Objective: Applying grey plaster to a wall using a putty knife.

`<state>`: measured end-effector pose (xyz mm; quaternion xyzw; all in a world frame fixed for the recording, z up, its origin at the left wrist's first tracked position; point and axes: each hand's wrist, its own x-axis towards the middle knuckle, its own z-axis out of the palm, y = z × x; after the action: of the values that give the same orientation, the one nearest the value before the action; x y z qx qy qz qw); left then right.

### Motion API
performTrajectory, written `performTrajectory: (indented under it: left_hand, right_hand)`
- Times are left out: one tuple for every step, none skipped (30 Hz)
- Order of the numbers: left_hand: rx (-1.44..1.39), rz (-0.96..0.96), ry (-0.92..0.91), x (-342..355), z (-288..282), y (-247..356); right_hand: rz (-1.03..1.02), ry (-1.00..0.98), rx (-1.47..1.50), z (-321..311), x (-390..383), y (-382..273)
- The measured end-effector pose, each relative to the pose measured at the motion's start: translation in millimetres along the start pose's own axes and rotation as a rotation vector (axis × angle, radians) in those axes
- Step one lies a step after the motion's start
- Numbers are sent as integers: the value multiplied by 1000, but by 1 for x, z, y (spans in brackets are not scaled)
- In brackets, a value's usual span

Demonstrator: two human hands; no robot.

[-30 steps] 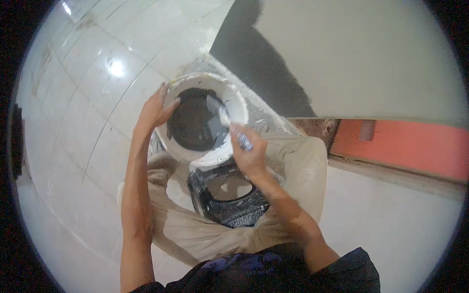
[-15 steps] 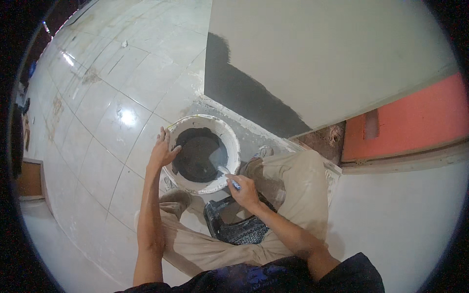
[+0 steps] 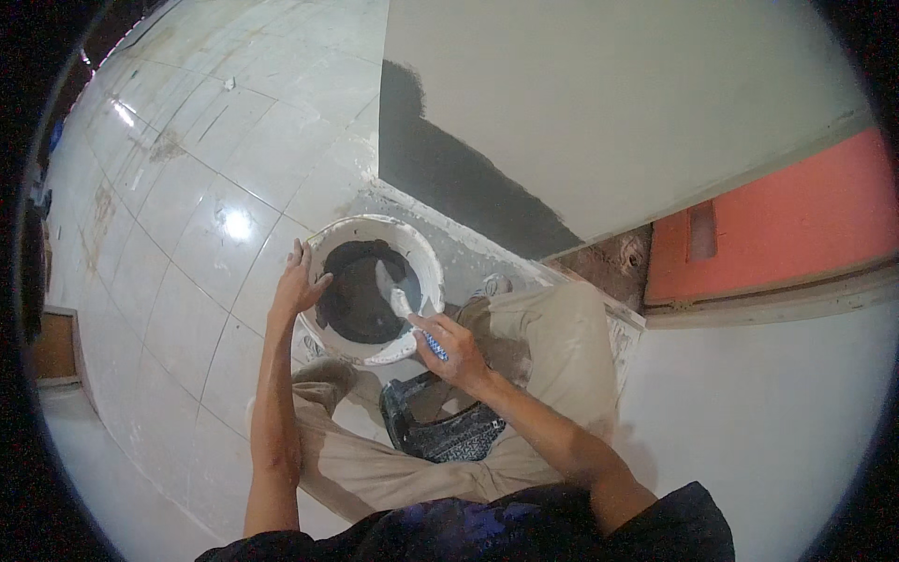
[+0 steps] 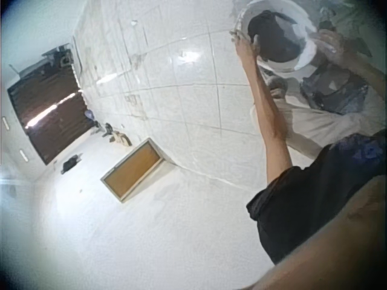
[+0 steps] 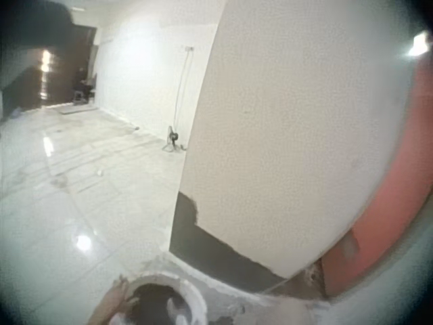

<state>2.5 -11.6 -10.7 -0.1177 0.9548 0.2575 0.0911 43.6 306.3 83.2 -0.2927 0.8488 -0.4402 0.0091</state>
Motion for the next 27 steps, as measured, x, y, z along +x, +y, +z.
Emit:
performTrajectory:
  left_hand:
    - [-4,-1,-9,-2,0,2]
    - [-15,-2,-14,0,-2,10]
    - [-23,-11,-21,1,-3,9]
    - [-25,-13,-24,2,-4,9]
    - [-20,-1,-8,1,-3,6]
    - [-19,9,1,-3,1,4]
    - [-22,0,-7,-4,3,2]
    - [-6,-4,-5,-2,2,2]
    - [10,-9,-3,-1,1,3]
    - [8,-8,-4,-2,1,4]
    - [3,-23,-21,0,0,5]
    - [-2,-39,-38,2,-1,5]
    - [-3,-36,-34,5,-2,6]
    - [-2,-24,-20,3,0,7]
    - [-1,-12,-6,1,2,7]
    - [-1,-15,-3,0,2,6]
    - [-10,-16,0,2,0,5]
    - [-19,-17,4,3,-2,4]
    - [-19,-16,11,2,-1,4]
    - [-19,-17,-1,0,0,3]
    - [-18,-19,-13,0,0,1]
    - [-15,-19,-1,2,0,-1]
    - [-18,-20,-11,1,1,3]
    - [-21,-20,-23,2,2,6]
    - [-23,-16,-21,4,1,8]
    - [-19,-25,-23,4,0,6]
    - [-16,-37,-27,3,1,4]
  right_hand:
    - [13,9,-1,2,-6,9]
    - [105,-77,-82,7,-17,30]
    - [107,-82,-82,8,-21,34]
    - [122,-82,-77,9,-23,38]
    - [136,-84,-68,11,-27,40]
    - [142,-95,-65,10,-22,29]
    - [115,-59,-26,10,-15,18]
    - [84,-14,8,7,-9,9]
    - [86,-15,4,8,-15,15]
    - [138,-82,-35,11,-25,26]
    - [186,-145,-76,12,-26,31]
    - [183,-141,-79,10,-26,36]
    - [196,-153,-60,8,-27,41]
    - [211,-170,-38,7,-27,42]
    - [208,-171,-38,8,-24,43]
    - [160,-193,-29,9,-19,46]
    - [109,-212,-22,10,-14,47]
    - [103,-211,-24,9,-13,48]
    - [87,-295,-29,8,-12,48]
    - [65,-377,-33,7,-8,49]
    - [52,-375,-34,7,-4,51]
    - [-32,-366,-32,7,1,52]
    - [-106,-358,-34,5,2,52]
    - [-107,-356,-38,3,6,52]
    - [-145,-390,-15,1,12,55]
    - [-180,-426,13,0,16,54]
    - [-177,-427,15,-2,22,46]
